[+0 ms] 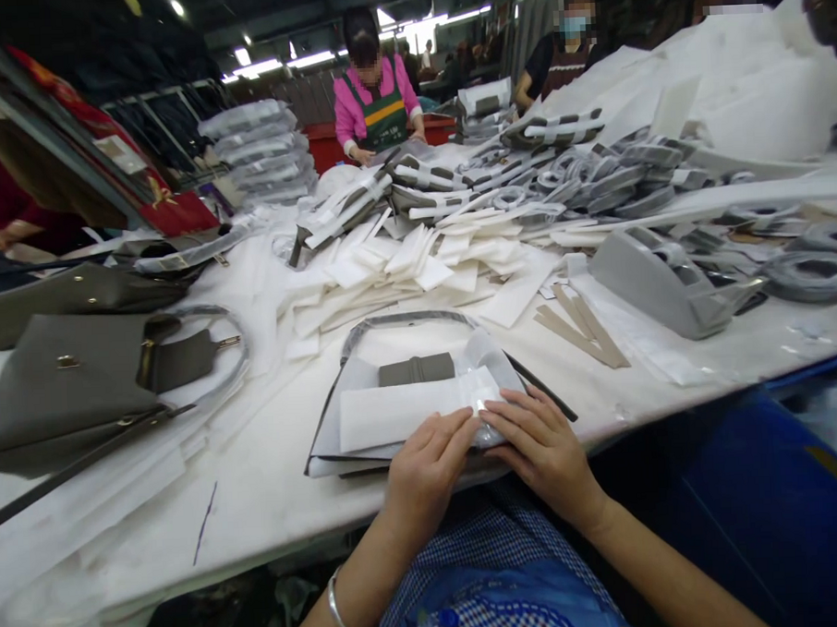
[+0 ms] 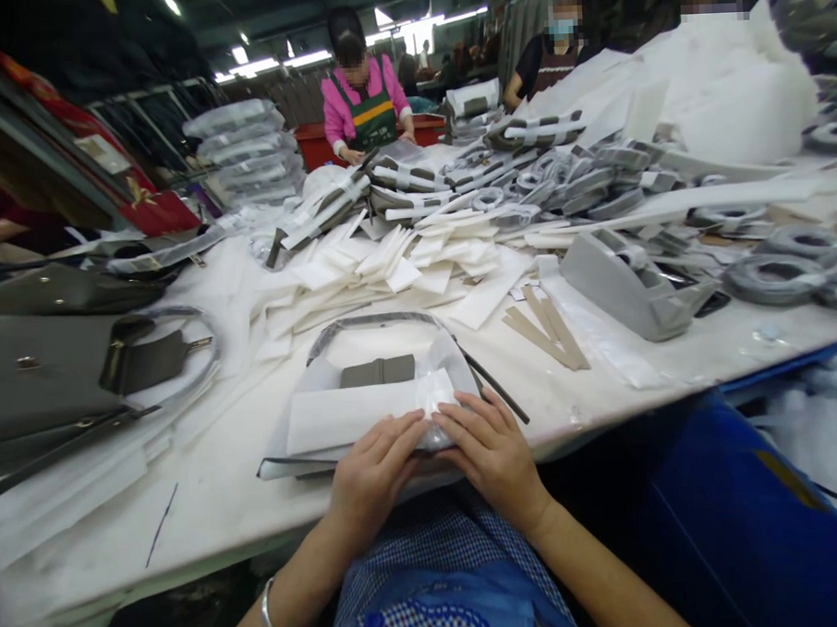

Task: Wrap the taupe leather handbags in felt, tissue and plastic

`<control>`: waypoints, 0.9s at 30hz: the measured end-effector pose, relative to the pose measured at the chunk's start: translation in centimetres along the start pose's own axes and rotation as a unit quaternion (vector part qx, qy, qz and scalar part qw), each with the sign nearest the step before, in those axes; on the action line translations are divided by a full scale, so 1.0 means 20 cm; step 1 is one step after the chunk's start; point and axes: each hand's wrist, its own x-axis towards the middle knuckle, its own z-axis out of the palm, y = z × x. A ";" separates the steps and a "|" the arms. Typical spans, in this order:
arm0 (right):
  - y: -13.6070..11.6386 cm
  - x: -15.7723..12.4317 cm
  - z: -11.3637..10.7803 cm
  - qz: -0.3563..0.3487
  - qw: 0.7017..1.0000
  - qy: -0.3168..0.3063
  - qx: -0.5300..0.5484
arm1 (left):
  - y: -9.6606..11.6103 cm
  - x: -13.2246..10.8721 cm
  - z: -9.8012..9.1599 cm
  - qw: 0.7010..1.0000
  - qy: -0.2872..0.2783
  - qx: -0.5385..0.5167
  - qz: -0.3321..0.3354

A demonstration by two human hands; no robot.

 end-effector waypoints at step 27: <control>-0.26 0.06 0.01 0.442 0.750 -0.138 0.472 | -0.41 -0.23 -0.19 0.988 -0.072 0.136 0.005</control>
